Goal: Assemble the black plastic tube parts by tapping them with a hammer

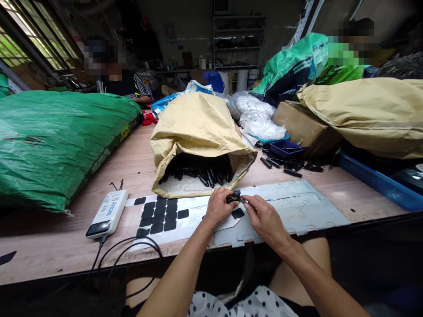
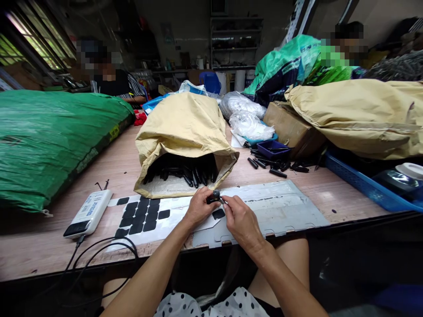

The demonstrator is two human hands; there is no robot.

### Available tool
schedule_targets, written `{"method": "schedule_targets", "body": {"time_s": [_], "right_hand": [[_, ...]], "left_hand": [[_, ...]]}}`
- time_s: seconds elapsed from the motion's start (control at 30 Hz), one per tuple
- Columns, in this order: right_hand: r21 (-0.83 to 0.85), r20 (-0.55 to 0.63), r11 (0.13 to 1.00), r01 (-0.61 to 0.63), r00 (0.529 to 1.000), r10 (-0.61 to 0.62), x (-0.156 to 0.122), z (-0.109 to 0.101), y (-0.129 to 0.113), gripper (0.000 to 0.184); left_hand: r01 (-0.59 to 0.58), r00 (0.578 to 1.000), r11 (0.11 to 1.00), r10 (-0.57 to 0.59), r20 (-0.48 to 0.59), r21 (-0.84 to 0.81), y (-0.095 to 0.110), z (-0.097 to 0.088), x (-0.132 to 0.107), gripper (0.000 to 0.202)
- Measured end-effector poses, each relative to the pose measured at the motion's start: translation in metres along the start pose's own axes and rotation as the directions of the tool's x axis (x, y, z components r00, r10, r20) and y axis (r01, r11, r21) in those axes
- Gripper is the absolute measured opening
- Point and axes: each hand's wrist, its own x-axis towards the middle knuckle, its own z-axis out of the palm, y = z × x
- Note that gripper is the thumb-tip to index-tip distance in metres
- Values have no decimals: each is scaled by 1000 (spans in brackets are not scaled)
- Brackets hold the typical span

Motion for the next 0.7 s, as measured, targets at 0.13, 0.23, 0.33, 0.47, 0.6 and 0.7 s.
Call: {"method": "schedule_targets", "body": {"time_s": [0.13, 0.23, 0.33, 0.47, 0.6, 0.7], "right_hand": [[-43, -91, 998, -55, 995, 51, 8, -14, 17, 32], [-223, -158, 961, -166, 978, 133, 18, -25, 36, 31], [-410, -197, 877, -251, 963, 184, 28, -27, 56, 28], [-528, -179, 812, -247, 968, 177, 38, -18, 76, 29], [-600, -211, 768, -224, 970, 118, 39, -8, 82, 31], [-630, -226, 746, -216, 970, 90, 37, -5, 81, 31]], "left_hand": [[2, 1000, 1000, -2, 1, -12, -2, 1, 0, 21], [18, 1000, 1000, -18, 8, -22, -2, 1, 1, 24], [36, 999, 999, -35, 7, -39, -1, -1, 1, 23], [41, 999, 996, -41, 3, -78, -1, -3, 1, 16], [26, 1000, 991, -26, 3, -130, -1, -5, 0, 8], [21, 1000, 989, -21, 6, -146, -1, -6, 0, 12]]}}
